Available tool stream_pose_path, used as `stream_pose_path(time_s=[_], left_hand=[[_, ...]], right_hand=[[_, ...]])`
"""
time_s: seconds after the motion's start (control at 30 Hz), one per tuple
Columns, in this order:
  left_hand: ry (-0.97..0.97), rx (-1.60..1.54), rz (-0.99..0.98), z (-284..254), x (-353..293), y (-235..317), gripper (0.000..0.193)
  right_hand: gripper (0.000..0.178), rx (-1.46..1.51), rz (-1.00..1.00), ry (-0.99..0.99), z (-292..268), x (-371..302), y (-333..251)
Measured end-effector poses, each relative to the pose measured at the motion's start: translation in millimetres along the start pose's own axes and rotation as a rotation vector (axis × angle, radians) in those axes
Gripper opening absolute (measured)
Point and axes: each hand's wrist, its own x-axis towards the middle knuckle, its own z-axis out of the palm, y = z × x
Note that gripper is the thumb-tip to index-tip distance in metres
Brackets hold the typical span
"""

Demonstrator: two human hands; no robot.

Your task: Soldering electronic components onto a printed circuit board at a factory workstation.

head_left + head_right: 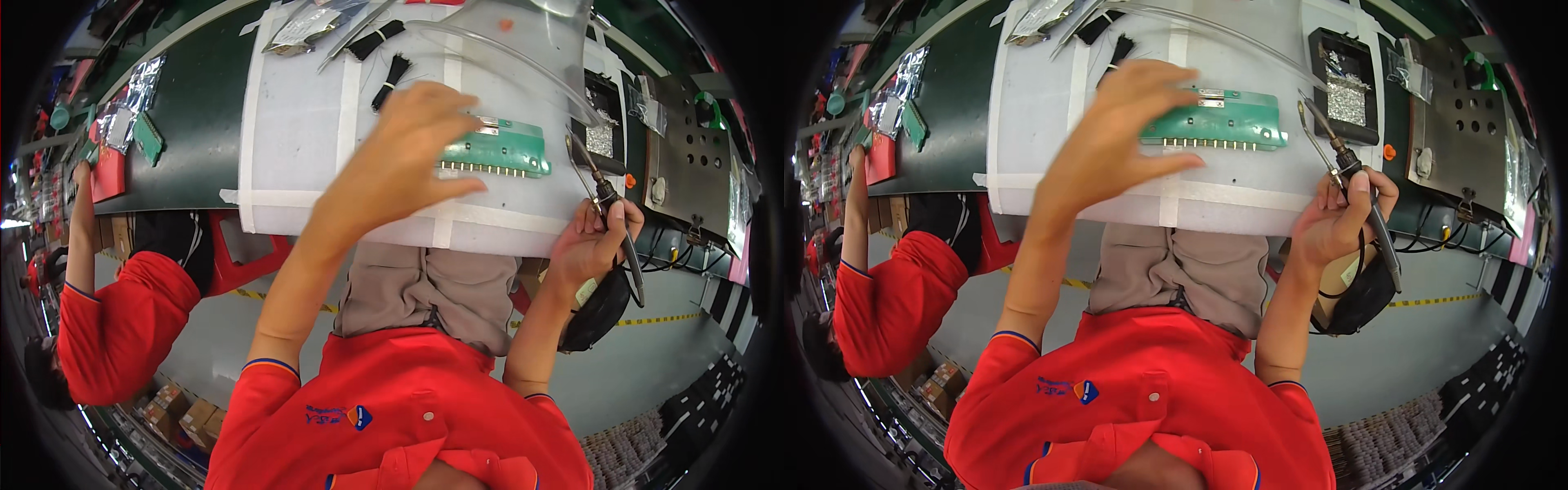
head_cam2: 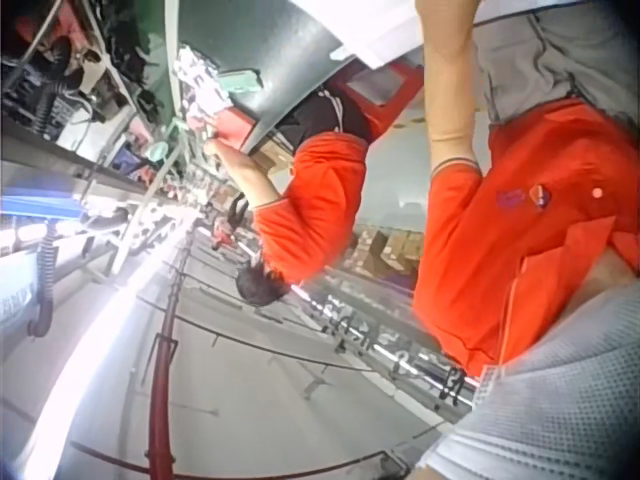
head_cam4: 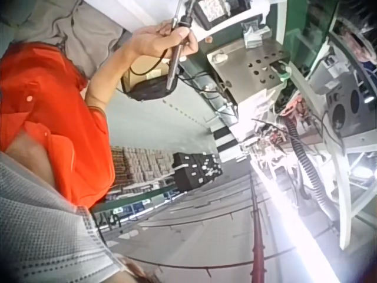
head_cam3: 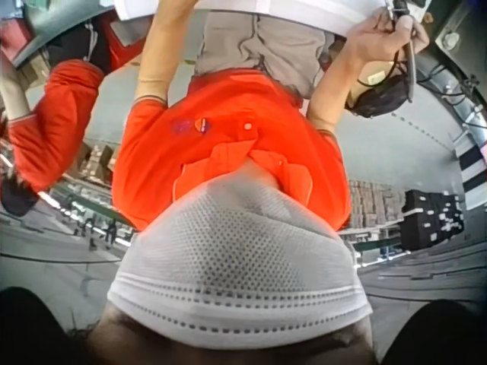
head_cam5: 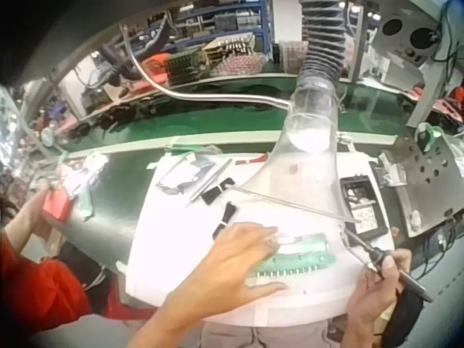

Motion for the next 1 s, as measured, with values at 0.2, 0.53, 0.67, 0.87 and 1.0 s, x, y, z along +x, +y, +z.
stream_pose_path(time_s=[0.2, 0.53, 0.67, 0.87, 1.0], left_hand=[[0.211, 0.237, -0.590, -23, -6, -28, 0.024], [0.094, -0.057, -0.596, -34, -31, 7, 0.014], [0.151, -0.109, -0.599, -12, -37, 26, 0.014], [0.257, -0.105, -0.538, -8, -24, 9, 0.015], [0.218, -0.529, -0.650, -2, -27, 18, 0.012]], right_hand=[[0.013, -0.009, -0.031, -0.146, -5, 1, 2], [0.024, -0.267, 0.067, -0.222, 18, -26, -4], [0.025, -0.153, 0.107, -0.193, 26, -33, 1], [0.026, -0.200, 0.004, -0.202, 30, -29, 1], [0.027, -0.212, 0.044, -0.399, 28, -29, 1]])
